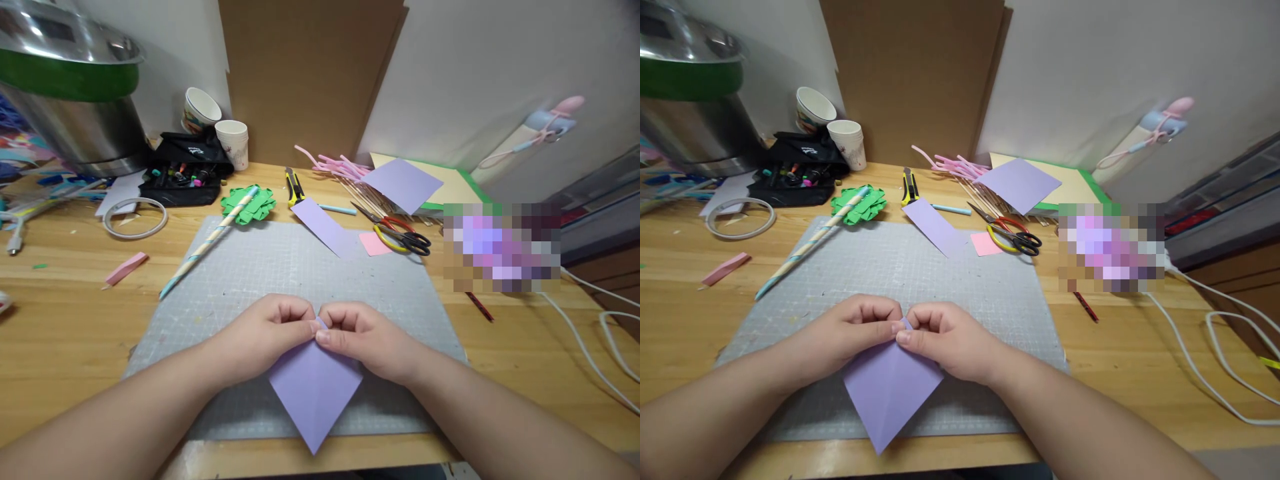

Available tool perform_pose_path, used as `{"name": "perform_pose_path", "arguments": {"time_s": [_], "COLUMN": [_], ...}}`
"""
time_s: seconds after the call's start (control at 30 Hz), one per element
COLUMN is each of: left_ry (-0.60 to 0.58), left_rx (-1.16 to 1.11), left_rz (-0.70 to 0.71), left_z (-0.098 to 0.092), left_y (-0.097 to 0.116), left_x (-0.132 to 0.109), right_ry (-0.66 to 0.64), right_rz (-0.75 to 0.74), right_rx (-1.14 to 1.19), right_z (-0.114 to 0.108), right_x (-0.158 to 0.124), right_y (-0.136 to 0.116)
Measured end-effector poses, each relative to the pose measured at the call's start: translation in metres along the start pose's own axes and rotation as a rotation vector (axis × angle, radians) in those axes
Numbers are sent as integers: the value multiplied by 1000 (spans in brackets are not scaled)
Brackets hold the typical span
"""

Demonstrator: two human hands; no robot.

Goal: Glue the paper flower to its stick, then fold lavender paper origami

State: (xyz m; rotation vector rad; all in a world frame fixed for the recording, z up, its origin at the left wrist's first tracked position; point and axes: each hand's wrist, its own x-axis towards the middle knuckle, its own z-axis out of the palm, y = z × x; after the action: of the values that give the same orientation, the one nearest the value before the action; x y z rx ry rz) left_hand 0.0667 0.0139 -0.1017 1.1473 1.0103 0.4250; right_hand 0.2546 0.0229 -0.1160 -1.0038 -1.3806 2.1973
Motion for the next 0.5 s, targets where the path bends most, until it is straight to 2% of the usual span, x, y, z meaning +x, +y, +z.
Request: {"name": "perform_pose_path", "arguments": {"time_s": [0.17,0.5], "left_ry": [71,95], "left_rx": [12,85], "left_rz": [15,105], "left_z": [2,-2], "left_y": [3,8], "left_x": [1,-1], "right_ry": [79,190], "right_rz": [-89,-143], "right_rx": [107,83], "right_z": [3,-7], "right_x": [2,3], "right_y": [6,-2]}}
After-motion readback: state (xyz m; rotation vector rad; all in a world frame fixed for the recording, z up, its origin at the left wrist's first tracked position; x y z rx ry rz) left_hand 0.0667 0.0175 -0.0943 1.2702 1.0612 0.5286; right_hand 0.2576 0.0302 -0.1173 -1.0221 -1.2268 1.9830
